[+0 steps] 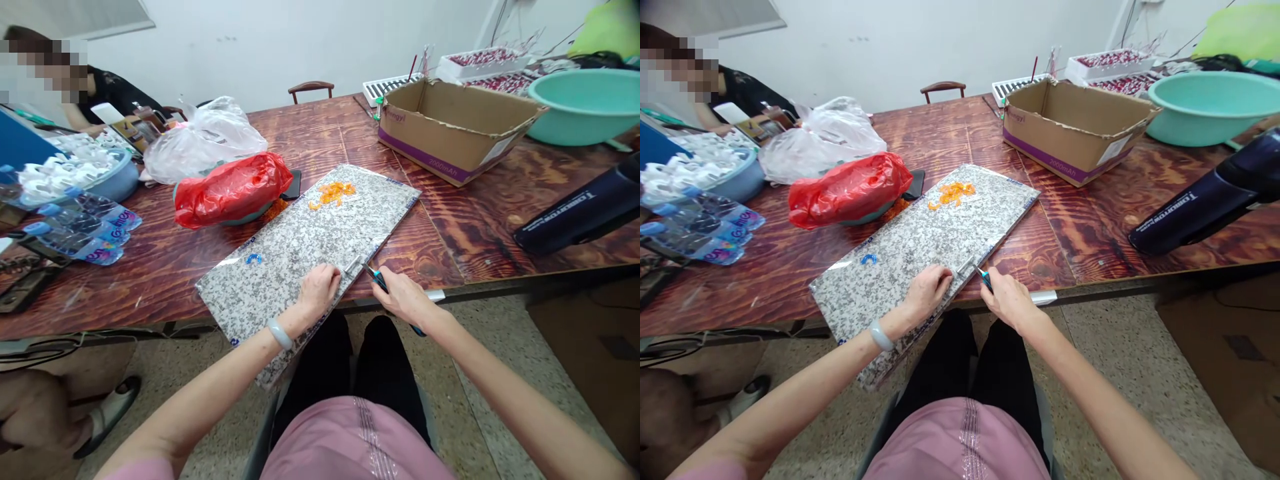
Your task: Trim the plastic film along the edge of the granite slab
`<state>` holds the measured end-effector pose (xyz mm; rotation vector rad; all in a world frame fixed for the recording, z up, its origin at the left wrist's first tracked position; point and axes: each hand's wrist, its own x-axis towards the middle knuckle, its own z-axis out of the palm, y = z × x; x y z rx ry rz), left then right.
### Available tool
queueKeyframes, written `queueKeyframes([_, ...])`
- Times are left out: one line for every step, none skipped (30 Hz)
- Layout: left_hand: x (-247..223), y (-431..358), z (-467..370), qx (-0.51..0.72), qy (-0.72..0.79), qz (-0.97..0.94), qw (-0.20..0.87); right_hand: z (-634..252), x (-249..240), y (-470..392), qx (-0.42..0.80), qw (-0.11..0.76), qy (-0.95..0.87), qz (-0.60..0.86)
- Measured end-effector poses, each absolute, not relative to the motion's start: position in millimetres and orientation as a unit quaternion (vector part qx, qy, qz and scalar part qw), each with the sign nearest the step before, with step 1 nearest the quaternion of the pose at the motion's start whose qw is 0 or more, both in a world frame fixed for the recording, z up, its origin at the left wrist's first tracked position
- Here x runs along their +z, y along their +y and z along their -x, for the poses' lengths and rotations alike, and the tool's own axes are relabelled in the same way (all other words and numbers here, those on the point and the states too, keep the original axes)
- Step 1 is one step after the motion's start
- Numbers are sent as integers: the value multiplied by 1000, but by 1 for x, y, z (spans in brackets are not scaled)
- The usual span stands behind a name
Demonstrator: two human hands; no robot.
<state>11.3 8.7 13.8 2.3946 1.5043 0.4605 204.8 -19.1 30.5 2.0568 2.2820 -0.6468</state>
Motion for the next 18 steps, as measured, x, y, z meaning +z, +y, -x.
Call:
queueKeyframes([14, 8, -11, 158, 520, -829, 134, -207, 30, -14, -201, -10, 724, -660])
queueKeyframes([13, 8, -11, 158, 519, -830, 131, -208, 30, -9, -196, -23, 723, -662])
queueKeyframes([13, 8, -11, 158, 518, -831, 129, -209, 29, -3, -191, -37, 723, -663])
queueKeyframes([12, 8, -10, 159, 517, -832, 127, -209, 28, 2, -187, -50, 724, -662])
queueKeyframes([11, 7, -10, 162, 514, -833, 126, -210, 27, 8, -185, -61, 725, -660])
queueKeyframes([11, 7, -10, 164, 512, -834, 125, -210, 26, 13, -183, -67, 727, -658])
queueKeyframes([10, 7, -10, 168, 510, -834, 124, -210, 25, 18, -181, -69, 730, -656])
queueKeyframes([9, 7, -11, 171, 509, -835, 124, -210, 25, 23, -176, -67, 732, -655])
queueKeyframes([9, 8, -12, 173, 508, -835, 125, -210, 25, 27, -170, -64, 733, -655])
queueKeyframes([8, 8, -13, 175, 508, -834, 126, -210, 25, 31, -162, -61, 736, -655])
queueKeyframes([8, 9, -14, 176, 510, -833, 127, -210, 25, 35, -154, -58, 740, -653])
queueKeyframes([8, 10, -15, 176, 512, -831, 128, -209, 26, 39, -146, -57, 747, -646])
queueKeyframes([8, 11, -16, 175, 513, -830, 129, -209, 26, 43, -139, -52, 756, -637])
queueKeyframes([8, 12, -17, 174, 513, -830, 131, -208, 27, 46, -133, -46, 767, -625])
queueKeyframes([9, 14, -17, 172, 511, -832, 134, -207, 28, 50, -129, -36, 780, -612])
queueKeyframes([9, 15, -17, 170, 508, -833, 138, -206, 29, 53, -126, -25, 792, -597])
queueKeyframes([9, 16, -17, 166, 504, -836, 143, -205, 30, 57, -123, -12, 803, -583])
queueKeyframes([9, 16, -16, 161, 500, -838, 149, -204, 31, 60, -120, 0, 814, -568])
